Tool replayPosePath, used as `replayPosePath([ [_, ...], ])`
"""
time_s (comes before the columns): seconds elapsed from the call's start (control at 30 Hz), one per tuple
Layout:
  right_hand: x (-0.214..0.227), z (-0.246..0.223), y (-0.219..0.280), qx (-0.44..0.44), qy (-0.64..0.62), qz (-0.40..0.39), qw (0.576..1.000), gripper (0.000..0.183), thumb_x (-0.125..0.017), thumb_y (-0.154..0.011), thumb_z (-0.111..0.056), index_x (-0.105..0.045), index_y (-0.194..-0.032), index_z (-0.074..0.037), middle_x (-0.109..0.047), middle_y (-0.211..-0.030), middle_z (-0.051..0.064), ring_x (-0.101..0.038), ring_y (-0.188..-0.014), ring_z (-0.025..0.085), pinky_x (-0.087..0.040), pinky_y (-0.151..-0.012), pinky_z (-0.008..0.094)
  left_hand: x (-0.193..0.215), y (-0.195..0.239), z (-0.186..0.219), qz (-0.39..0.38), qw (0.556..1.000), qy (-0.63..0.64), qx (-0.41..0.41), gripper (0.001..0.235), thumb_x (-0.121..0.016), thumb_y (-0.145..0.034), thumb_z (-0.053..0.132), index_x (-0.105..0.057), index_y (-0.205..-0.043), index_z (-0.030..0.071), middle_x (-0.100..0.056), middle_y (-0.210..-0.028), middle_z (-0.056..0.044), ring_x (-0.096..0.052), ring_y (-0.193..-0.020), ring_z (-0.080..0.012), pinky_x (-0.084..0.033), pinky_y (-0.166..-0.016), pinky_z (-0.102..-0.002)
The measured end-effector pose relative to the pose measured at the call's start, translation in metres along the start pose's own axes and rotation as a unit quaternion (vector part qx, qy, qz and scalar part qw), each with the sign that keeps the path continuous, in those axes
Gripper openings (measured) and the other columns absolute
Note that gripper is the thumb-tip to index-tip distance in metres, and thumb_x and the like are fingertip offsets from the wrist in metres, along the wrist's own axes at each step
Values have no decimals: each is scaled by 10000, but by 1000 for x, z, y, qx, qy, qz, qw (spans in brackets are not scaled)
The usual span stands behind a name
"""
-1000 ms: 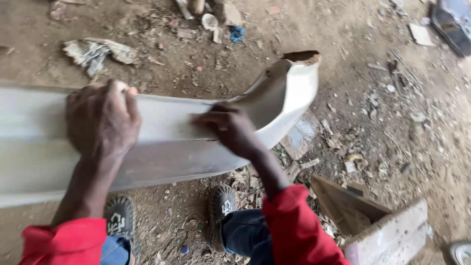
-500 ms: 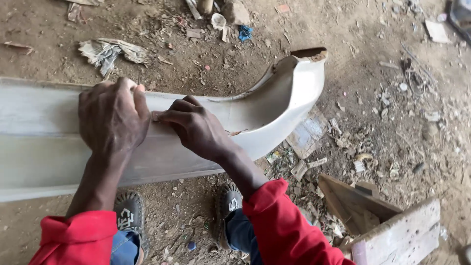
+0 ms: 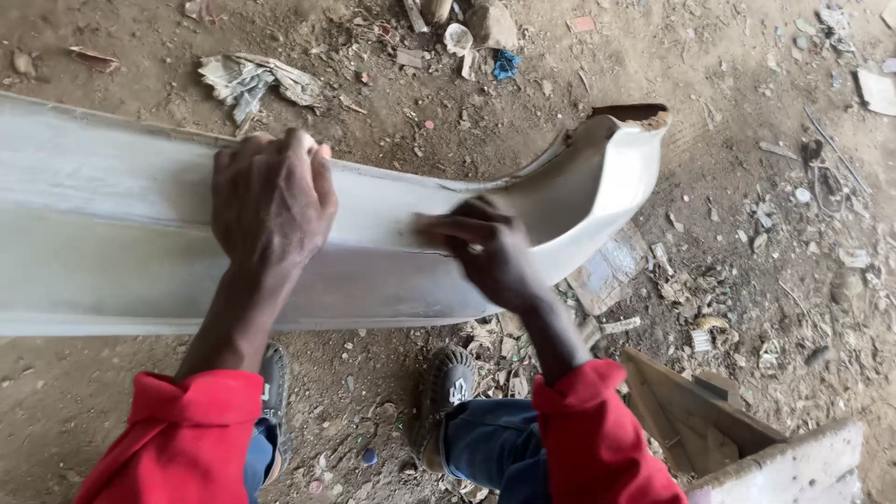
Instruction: Sanding a car bumper with sandpaper to smooth the surface.
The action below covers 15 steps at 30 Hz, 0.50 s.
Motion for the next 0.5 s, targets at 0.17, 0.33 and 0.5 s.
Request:
replayPosePath([
  [0.17,-41,-34,-20,54,-33,-4,998,167,-742,-1106,-107,-827,-1243,-149,-769,-1043,101,-692,-1012,362,-607,-861,463,4,3,-2,30,999,-29,-6,259,-613,-1239,386,-762,-1097,229,-840,-947,-64,-805,-1020,-286,-520,-995,-461],
  [0.33,-12,-6,8,78,-16,-30,996,227,-700,-1143,-157,-812,-1339,-131,-777,-1090,71,-643,-1008,287,-511,-867,421,3,3,-5,26,999,-27,-1,213,-688,-1259,359,-802,-1160,209,-842,-1007,-67,-782,-945,-276,-498,-991,-443],
  [0.5,26,33,41,1,42,-19,999,269,-798,-1064,-25,-831,-1321,-97,-817,-1111,75,-696,-1025,275,-581,-860,401,11,1,3,57,998,-9,-21,204,-707,-1212,323,-749,-1062,192,-807,-932,-54,-755,-885,-266,-533,-899,-437],
])
Point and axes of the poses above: each hand's wrist, its own y-axis away from the middle knuckle, its own x-axis out of the back of the hand, z = x × y, the point moved 9 cm from there along -y, towards the middle knuckle
